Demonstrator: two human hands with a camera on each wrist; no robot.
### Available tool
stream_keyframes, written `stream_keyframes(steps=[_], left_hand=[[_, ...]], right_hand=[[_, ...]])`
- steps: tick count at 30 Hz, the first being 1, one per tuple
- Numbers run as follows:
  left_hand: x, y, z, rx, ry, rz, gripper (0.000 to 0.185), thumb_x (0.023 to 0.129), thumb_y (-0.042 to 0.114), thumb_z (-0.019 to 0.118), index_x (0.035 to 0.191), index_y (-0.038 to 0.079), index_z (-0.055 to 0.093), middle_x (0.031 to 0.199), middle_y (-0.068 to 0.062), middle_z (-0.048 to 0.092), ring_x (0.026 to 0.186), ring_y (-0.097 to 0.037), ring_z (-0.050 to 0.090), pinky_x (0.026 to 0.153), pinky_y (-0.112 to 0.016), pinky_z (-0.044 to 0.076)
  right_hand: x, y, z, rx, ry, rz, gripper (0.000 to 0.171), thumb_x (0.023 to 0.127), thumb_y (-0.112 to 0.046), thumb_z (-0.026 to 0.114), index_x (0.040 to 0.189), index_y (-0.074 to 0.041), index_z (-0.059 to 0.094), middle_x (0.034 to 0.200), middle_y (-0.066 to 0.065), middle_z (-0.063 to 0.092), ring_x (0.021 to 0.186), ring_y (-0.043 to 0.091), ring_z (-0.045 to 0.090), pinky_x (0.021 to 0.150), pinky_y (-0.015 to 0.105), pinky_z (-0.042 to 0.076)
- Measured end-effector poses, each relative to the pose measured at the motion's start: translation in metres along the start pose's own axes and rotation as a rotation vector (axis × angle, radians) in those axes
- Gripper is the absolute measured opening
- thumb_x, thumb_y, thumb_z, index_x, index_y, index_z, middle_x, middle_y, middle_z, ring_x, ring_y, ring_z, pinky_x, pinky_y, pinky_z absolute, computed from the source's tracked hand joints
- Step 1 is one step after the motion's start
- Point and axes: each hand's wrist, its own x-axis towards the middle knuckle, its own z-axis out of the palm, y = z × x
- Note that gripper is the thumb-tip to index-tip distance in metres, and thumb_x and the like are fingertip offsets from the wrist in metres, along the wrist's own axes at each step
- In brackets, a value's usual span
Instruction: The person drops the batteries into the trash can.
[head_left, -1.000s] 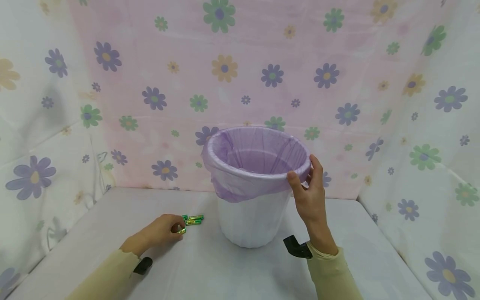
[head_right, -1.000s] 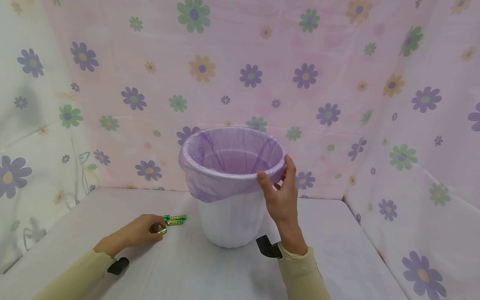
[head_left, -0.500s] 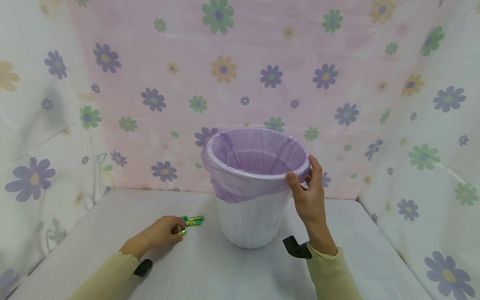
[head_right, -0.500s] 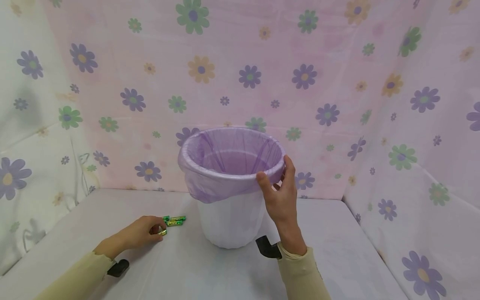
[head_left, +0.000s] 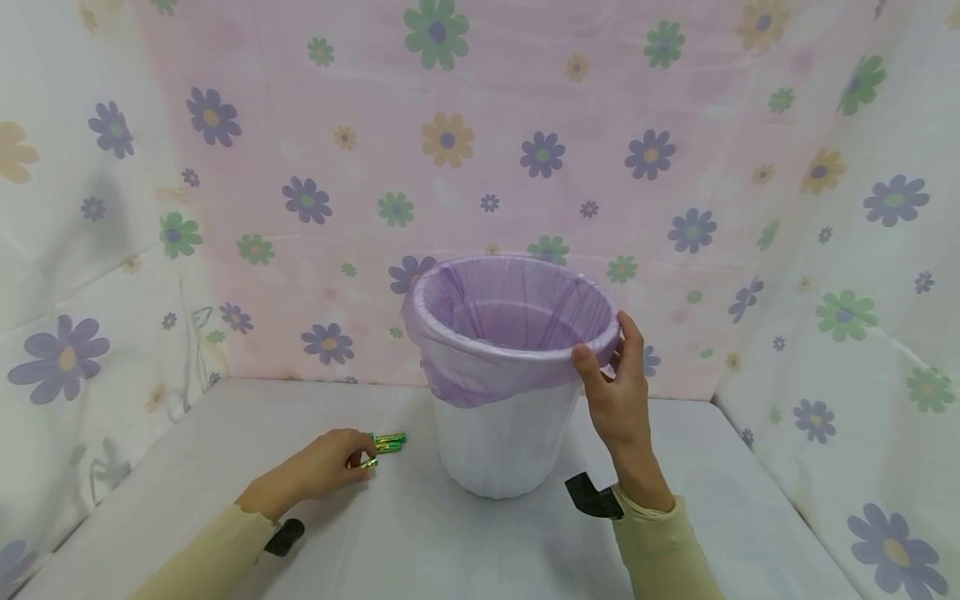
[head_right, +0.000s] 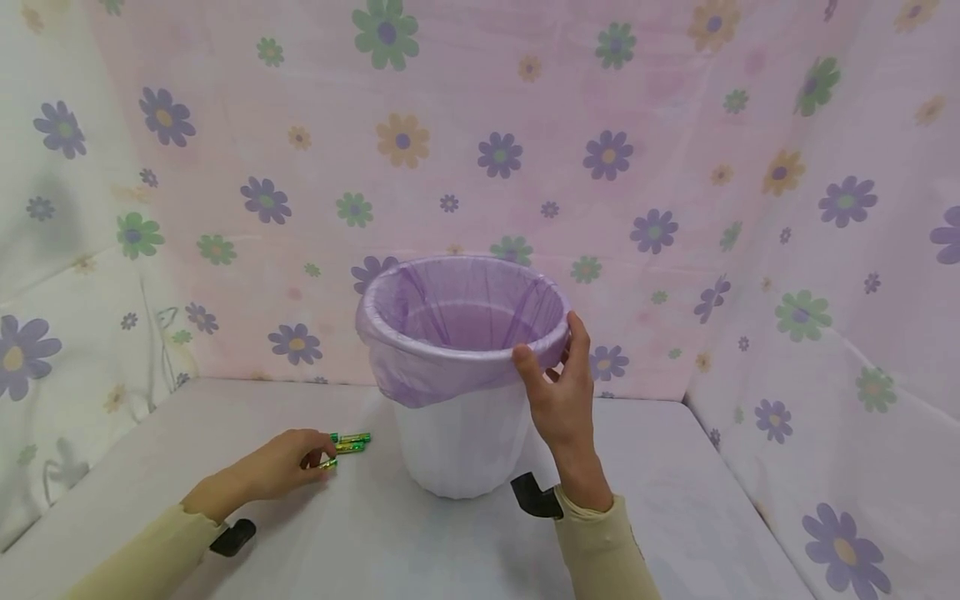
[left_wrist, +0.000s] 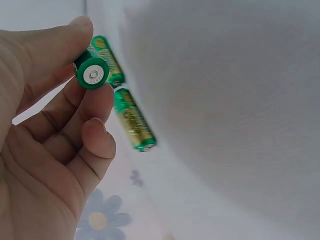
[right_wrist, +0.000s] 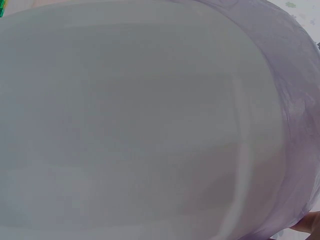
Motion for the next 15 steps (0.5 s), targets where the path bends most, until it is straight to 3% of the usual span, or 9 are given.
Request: stream_keyframes(steps=[15], left_hand=[[0.003,0.056,-0.045,0.092,0.003,0.09,0.021,0.083,0.014,0.074,0.102,0.013,0.065,0.076,0.009,0.048,0.068,-0.007,0.045,0.062,-0.026,0.041]], right_hand=[[0.0,0.002,0.0,-0.007,0.005,-0.011,0.074,0.091,-0.038,0.062,0.151,-0.025,0.02,0.139,0.012,0.04,0.121,0.028,0.046,0.096,0.054,0.042]])
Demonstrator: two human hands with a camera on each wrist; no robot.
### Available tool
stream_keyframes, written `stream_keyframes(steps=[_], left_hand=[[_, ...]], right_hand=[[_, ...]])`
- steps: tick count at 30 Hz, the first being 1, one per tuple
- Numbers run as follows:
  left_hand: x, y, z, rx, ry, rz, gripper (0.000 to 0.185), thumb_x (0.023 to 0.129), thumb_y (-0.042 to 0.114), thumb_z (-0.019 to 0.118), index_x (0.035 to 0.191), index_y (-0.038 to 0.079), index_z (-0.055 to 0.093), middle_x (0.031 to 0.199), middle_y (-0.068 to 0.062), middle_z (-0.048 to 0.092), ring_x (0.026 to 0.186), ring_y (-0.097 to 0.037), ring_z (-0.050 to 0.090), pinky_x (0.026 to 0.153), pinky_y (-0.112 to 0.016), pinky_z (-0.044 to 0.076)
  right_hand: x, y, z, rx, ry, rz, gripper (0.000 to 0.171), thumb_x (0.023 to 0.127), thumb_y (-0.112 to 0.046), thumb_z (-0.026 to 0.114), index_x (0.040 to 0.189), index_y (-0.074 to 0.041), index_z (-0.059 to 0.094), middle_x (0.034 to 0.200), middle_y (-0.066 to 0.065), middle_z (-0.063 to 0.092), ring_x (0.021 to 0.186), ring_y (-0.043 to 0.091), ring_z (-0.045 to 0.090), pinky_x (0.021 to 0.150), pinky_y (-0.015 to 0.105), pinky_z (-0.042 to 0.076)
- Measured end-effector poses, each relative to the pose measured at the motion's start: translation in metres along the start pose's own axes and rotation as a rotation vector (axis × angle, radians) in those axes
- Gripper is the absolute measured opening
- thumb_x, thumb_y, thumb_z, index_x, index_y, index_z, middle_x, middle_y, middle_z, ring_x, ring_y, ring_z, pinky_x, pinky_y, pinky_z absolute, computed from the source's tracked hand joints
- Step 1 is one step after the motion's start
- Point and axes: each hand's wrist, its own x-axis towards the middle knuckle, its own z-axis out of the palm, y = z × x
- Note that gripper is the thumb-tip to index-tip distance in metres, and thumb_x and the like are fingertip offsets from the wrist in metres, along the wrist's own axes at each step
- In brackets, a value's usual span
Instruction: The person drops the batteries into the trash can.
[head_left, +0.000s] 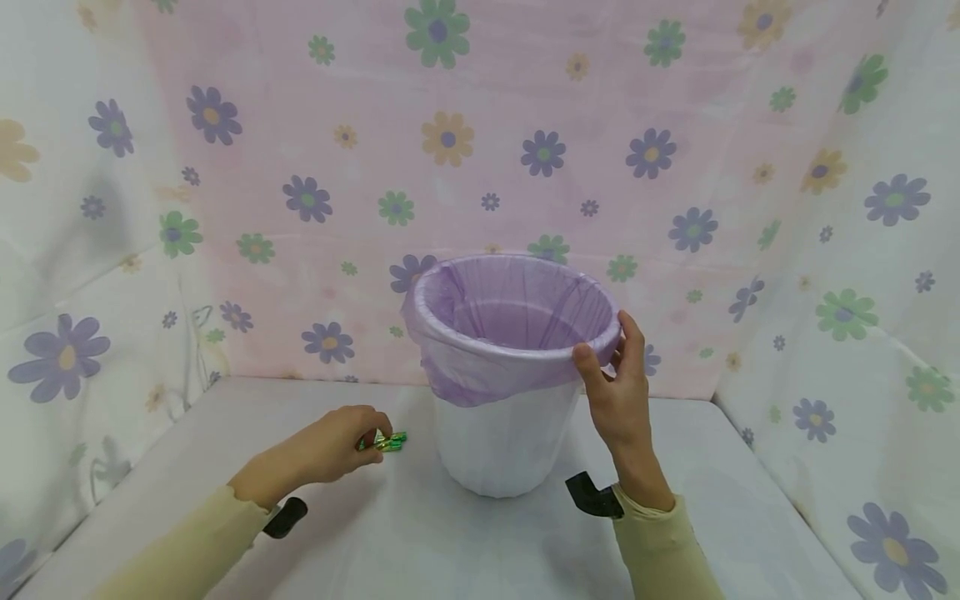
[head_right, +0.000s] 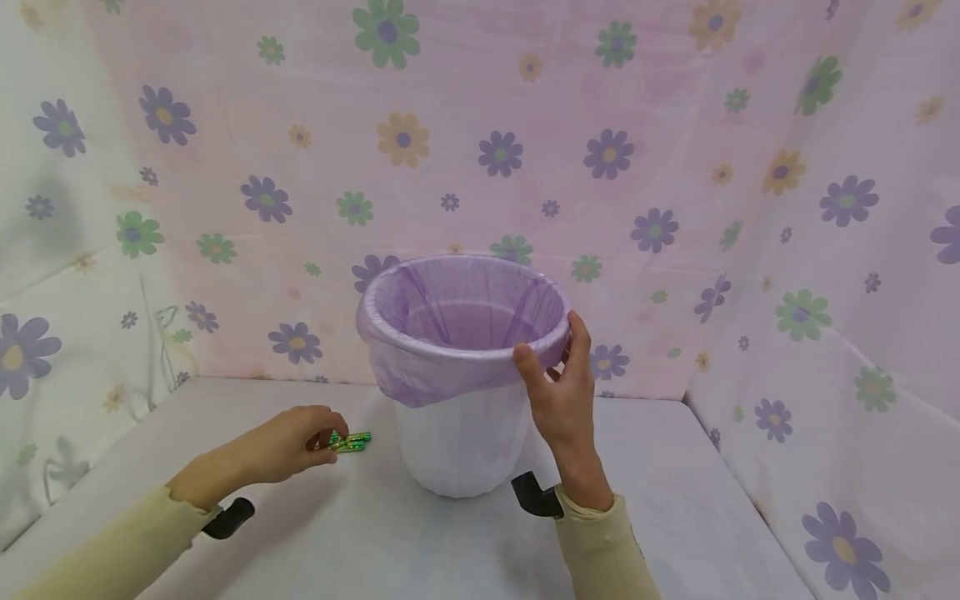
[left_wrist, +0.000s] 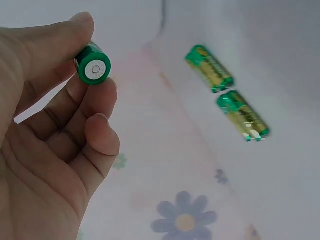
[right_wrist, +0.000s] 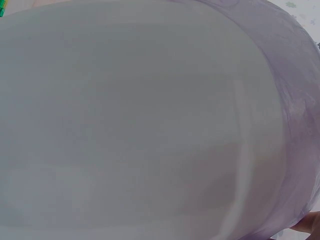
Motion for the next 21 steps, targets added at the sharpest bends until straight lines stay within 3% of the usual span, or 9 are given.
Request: stream_keyframes(steps=[17,21], left_hand=[[0.007,0.035,-0.069,0.099,0.051,0.076,0.019,0.084,0.013,0.073,0.1,0.013,0.064,0.079,0.008,0.048,0.064,-0.006,0.045,0.061,-0.025,0.043],[0.009,0.041,-0.085,0.125,0.069,0.063,0.019,0.084,0.012,0.073,0.101,0.012,0.064,0.078,0.006,0.049,0.066,-0.008,0.045,0.061,-0.026,0.043]], right_hand=[[0.0,0.0,0.0,-0.005,0.002,0.004,0.075,0.091,-0.039,0.061,0.151,-0.024,0.019,0.14,0.013,0.04,0.121,0.028,0.046,0.096,0.054,0.042],[0.0,-0.001,0.0,0.0,-0.001,0.01,0.075,0.091,-0.039,0.061,0.151,-0.024,0.019,0.14,0.013,0.04,0.122,0.028,0.046,0.097,0.053,0.041]])
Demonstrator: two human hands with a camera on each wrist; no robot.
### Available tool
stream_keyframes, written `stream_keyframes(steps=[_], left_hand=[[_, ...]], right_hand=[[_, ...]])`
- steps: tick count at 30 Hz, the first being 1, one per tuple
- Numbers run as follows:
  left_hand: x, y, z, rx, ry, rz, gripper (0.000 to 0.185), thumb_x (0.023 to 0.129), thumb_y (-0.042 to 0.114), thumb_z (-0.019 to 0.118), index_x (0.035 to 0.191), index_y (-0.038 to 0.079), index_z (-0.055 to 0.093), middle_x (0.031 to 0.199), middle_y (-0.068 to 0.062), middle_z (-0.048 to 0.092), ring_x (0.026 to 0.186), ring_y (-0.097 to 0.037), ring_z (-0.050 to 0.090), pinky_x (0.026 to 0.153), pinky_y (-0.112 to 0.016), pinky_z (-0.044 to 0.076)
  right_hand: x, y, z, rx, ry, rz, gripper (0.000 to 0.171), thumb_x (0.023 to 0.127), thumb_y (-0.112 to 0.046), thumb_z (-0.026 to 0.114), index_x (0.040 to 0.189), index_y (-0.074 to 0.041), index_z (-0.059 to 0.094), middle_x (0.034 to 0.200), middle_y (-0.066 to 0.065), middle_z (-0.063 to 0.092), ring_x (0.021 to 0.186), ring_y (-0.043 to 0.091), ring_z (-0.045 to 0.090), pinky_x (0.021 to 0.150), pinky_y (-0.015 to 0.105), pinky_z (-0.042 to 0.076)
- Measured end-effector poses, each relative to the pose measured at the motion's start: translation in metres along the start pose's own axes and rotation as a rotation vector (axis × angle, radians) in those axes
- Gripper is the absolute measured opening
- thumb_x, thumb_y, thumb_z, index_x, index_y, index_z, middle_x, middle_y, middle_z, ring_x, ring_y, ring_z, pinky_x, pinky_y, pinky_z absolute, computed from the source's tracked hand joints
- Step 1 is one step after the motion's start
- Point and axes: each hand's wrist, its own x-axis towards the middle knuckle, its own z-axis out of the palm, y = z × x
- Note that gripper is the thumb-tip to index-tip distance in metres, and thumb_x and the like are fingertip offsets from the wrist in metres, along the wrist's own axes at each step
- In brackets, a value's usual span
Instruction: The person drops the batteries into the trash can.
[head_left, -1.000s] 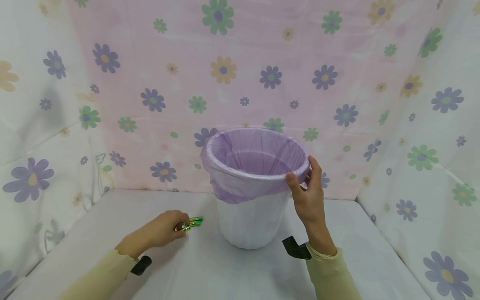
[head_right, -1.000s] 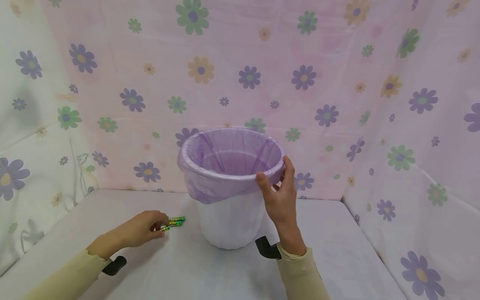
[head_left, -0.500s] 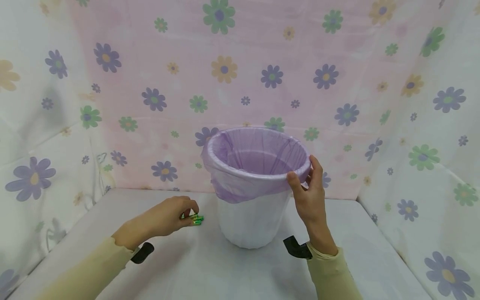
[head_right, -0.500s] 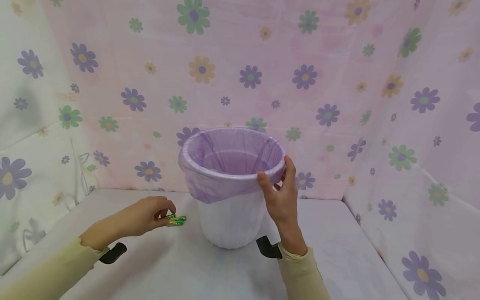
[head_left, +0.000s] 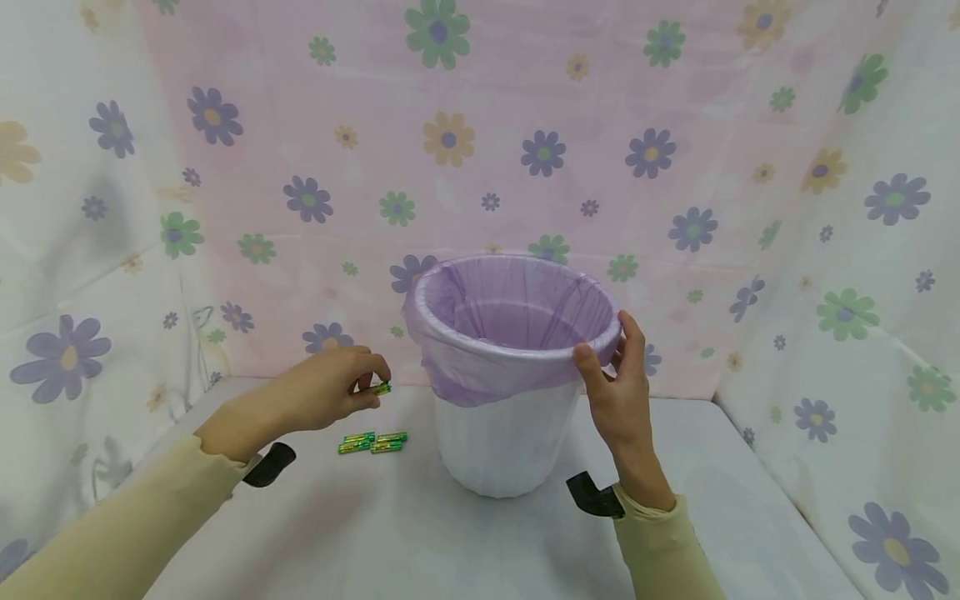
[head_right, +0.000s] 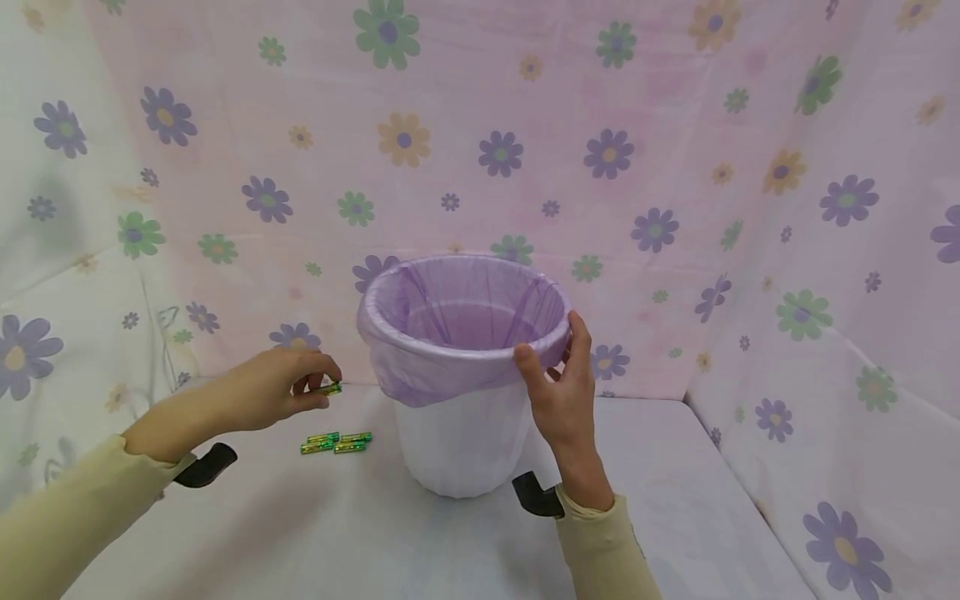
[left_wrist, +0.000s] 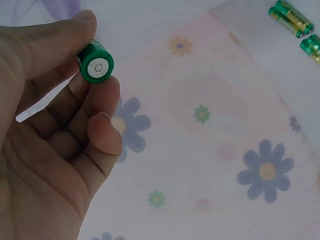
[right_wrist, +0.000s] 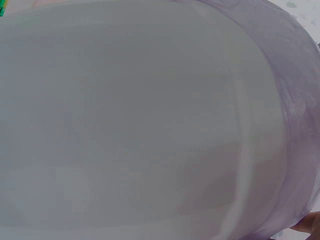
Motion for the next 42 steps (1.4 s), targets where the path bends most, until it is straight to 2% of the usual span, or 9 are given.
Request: stream_keyframes(steps=[4,7,12,21,25,31,42], left_hand=[[0.005,0.003,-0.016,0.018,0.001,-0.019,0.02,0.085,0.011,0.072,0.103,0.012,0.065,0.08,0.005,0.05,0.067,-0.011,0.047,0.063,-0.028,0.043],[0.011,0.003,-0.027,0.014,0.013,-0.005,0.019,0.085,0.01,0.072,0.102,0.009,0.065,0.078,0.003,0.051,0.066,-0.011,0.047,0.064,-0.03,0.044],[0.023,0.002,-0.044,-0.012,0.048,0.009,0.018,0.086,0.008,0.071,0.103,0.007,0.065,0.075,0.002,0.053,0.065,-0.012,0.048,0.065,-0.032,0.043],[0.046,-0.001,-0.07,-0.056,0.097,-0.021,0.021,0.087,0.009,0.069,0.107,0.005,0.065,0.077,-0.003,0.057,0.068,-0.017,0.051,0.067,-0.035,0.044],[0.059,0.002,-0.074,-0.058,0.119,-0.033,0.021,0.087,0.01,0.07,0.107,0.006,0.065,0.079,-0.004,0.057,0.07,-0.019,0.051,0.069,-0.035,0.045],[0.079,0.019,-0.077,-0.073,0.114,-0.001,0.023,0.087,0.012,0.07,0.109,0.007,0.065,0.08,-0.004,0.058,0.073,-0.02,0.051,0.072,-0.035,0.044],[0.111,0.04,-0.069,-0.111,0.112,0.059,0.019,0.087,0.013,0.07,0.106,0.01,0.065,0.079,-0.004,0.057,0.074,-0.019,0.051,0.073,-0.032,0.043]], right_hand=[[0.0,-0.001,0.001,-0.001,-0.004,0.004,0.075,0.091,-0.039,0.061,0.151,-0.024,0.018,0.14,0.013,0.04,0.122,0.027,0.045,0.097,0.053,0.041],[0.0,-0.001,0.002,-0.001,-0.004,-0.001,0.075,0.091,-0.039,0.061,0.151,-0.024,0.019,0.14,0.014,0.04,0.122,0.028,0.046,0.097,0.053,0.041],[0.0,-0.001,0.003,0.002,-0.004,-0.005,0.074,0.091,-0.039,0.061,0.151,-0.025,0.019,0.14,0.014,0.039,0.121,0.028,0.046,0.097,0.054,0.041],[0.0,-0.002,0.005,0.011,-0.007,-0.014,0.074,0.091,-0.039,0.061,0.151,-0.024,0.019,0.14,0.015,0.04,0.12,0.028,0.046,0.096,0.053,0.042],[-0.001,-0.003,0.005,0.007,-0.012,-0.004,0.074,0.091,-0.038,0.061,0.151,-0.023,0.019,0.14,0.015,0.04,0.12,0.028,0.046,0.096,0.053,0.041],[-0.001,-0.003,0.003,0.004,0.004,0.0,0.073,0.091,-0.037,0.061,0.151,-0.024,0.02,0.139,0.015,0.041,0.12,0.027,0.047,0.096,0.052,0.041],[-0.002,-0.004,0.003,0.013,0.004,0.004,0.074,0.091,-0.036,0.06,0.151,-0.022,0.019,0.14,0.014,0.039,0.121,0.027,0.045,0.096,0.054,0.041]])
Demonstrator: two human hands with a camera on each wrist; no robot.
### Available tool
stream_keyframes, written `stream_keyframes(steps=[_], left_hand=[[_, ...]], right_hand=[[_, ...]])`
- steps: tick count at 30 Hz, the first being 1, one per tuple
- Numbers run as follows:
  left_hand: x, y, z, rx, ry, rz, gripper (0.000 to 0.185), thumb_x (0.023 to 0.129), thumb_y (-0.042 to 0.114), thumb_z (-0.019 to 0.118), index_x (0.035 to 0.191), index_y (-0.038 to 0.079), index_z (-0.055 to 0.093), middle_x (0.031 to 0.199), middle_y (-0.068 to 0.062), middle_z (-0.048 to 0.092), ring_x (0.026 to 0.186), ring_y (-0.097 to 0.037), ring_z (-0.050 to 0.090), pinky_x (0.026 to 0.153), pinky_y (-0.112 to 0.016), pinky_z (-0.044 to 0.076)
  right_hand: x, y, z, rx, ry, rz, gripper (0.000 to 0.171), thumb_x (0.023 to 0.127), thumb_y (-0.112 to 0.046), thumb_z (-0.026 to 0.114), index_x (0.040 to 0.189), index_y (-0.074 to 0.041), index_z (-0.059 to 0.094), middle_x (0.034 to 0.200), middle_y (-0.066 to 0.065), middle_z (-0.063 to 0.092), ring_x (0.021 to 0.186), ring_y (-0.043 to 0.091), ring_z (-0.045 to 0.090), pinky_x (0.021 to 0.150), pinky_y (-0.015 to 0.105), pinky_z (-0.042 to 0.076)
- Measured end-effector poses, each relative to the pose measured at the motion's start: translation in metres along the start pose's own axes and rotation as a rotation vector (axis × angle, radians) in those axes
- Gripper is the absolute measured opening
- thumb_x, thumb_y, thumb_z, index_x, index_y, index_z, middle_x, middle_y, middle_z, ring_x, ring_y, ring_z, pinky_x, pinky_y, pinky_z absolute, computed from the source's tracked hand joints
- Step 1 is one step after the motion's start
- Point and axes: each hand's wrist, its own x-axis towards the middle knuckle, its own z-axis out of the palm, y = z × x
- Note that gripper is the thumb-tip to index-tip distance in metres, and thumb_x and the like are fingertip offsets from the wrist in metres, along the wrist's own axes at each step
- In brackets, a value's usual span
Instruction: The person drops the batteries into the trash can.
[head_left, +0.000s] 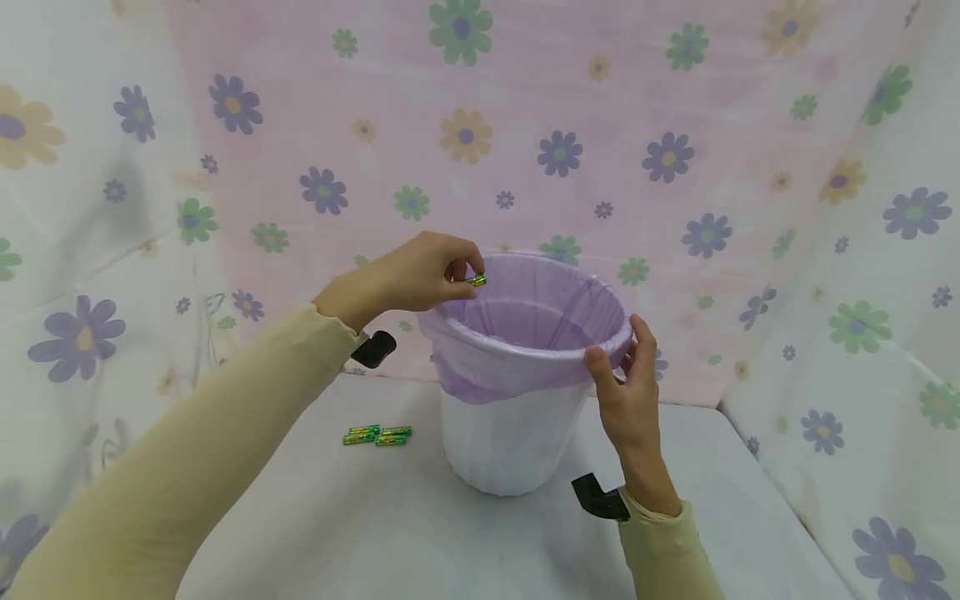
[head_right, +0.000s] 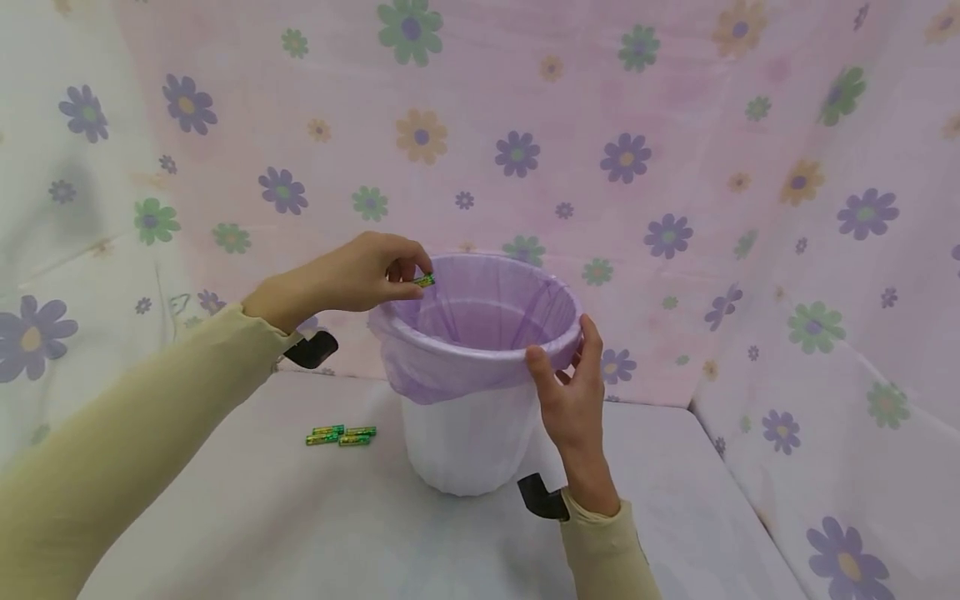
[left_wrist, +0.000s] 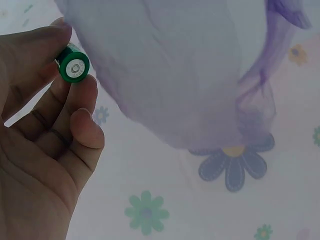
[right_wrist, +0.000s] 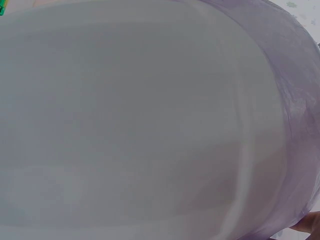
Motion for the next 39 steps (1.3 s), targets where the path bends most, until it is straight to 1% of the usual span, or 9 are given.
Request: stream_keyframes(steps=[6,11,15,19,21,26,28,39], left_hand=[[0.016,0.006,0.01,-0.037,-0.012,0.034,0.018,0.087,0.012,0.07,0.104,0.009,0.065,0.077,-0.004,0.056,0.072,-0.017,0.05,0.072,-0.031,0.042],[0.027,0.012,0.018,-0.057,-0.049,0.011,0.018,0.087,0.013,0.071,0.104,0.011,0.065,0.078,-0.004,0.056,0.072,-0.018,0.049,0.071,-0.03,0.042],[0.035,0.015,0.025,-0.067,-0.068,-0.003,0.019,0.087,0.014,0.071,0.105,0.012,0.065,0.081,-0.004,0.057,0.076,-0.018,0.051,0.073,-0.03,0.042],[0.043,0.017,0.034,-0.058,-0.074,0.017,0.018,0.086,0.014,0.072,0.103,0.011,0.066,0.081,-0.004,0.057,0.081,-0.018,0.05,0.077,-0.029,0.042],[0.047,0.017,0.038,-0.051,-0.077,0.028,0.017,0.086,0.014,0.072,0.102,0.011,0.066,0.08,-0.004,0.057,0.081,-0.017,0.05,0.077,-0.029,0.042],[0.052,0.016,0.047,-0.056,-0.094,0.027,0.017,0.086,0.014,0.072,0.102,0.011,0.066,0.08,-0.003,0.057,0.075,-0.017,0.052,0.074,-0.029,0.043],[0.053,0.016,0.05,-0.056,-0.1,0.024,0.017,0.087,0.014,0.071,0.102,0.011,0.066,0.081,-0.003,0.057,0.075,-0.017,0.052,0.073,-0.029,0.044],[0.055,0.016,0.054,-0.028,-0.11,0.031,0.017,0.087,0.015,0.071,0.102,0.011,0.065,0.081,-0.004,0.057,0.076,-0.017,0.053,0.074,-0.03,0.043]], right_hand=[[0.001,0.001,0.0,0.007,0.004,-0.004,0.074,0.091,-0.036,0.061,0.151,-0.022,0.02,0.14,0.014,0.039,0.12,0.027,0.046,0.095,0.053,0.042],[0.0,0.002,0.0,0.012,0.003,0.005,0.074,0.091,-0.037,0.061,0.151,-0.023,0.02,0.139,0.014,0.039,0.12,0.026,0.046,0.094,0.052,0.041],[0.001,0.003,0.0,0.0,0.001,-0.001,0.074,0.091,-0.037,0.061,0.151,-0.023,0.02,0.14,0.013,0.039,0.12,0.026,0.046,0.095,0.053,0.042],[0.002,0.002,0.0,-0.004,0.0,-0.004,0.074,0.091,-0.038,0.061,0.151,-0.023,0.02,0.14,0.012,0.039,0.121,0.027,0.046,0.096,0.054,0.041],[0.002,0.002,0.0,-0.008,0.001,-0.002,0.074,0.091,-0.038,0.061,0.151,-0.023,0.02,0.14,0.012,0.039,0.121,0.027,0.045,0.096,0.054,0.041],[0.002,0.002,-0.001,-0.017,-0.004,0.006,0.074,0.091,-0.038,0.061,0.151,-0.024,0.02,0.141,0.011,0.038,0.122,0.027,0.045,0.097,0.054,0.041],[0.002,0.002,-0.001,-0.02,-0.004,0.01,0.074,0.091,-0.039,0.061,0.151,-0.025,0.019,0.142,0.011,0.038,0.123,0.027,0.045,0.097,0.054,0.041],[0.002,0.002,-0.001,-0.03,0.001,0.011,0.073,0.091,-0.039,0.061,0.15,-0.026,0.019,0.143,0.01,0.038,0.124,0.028,0.044,0.098,0.054,0.04]])
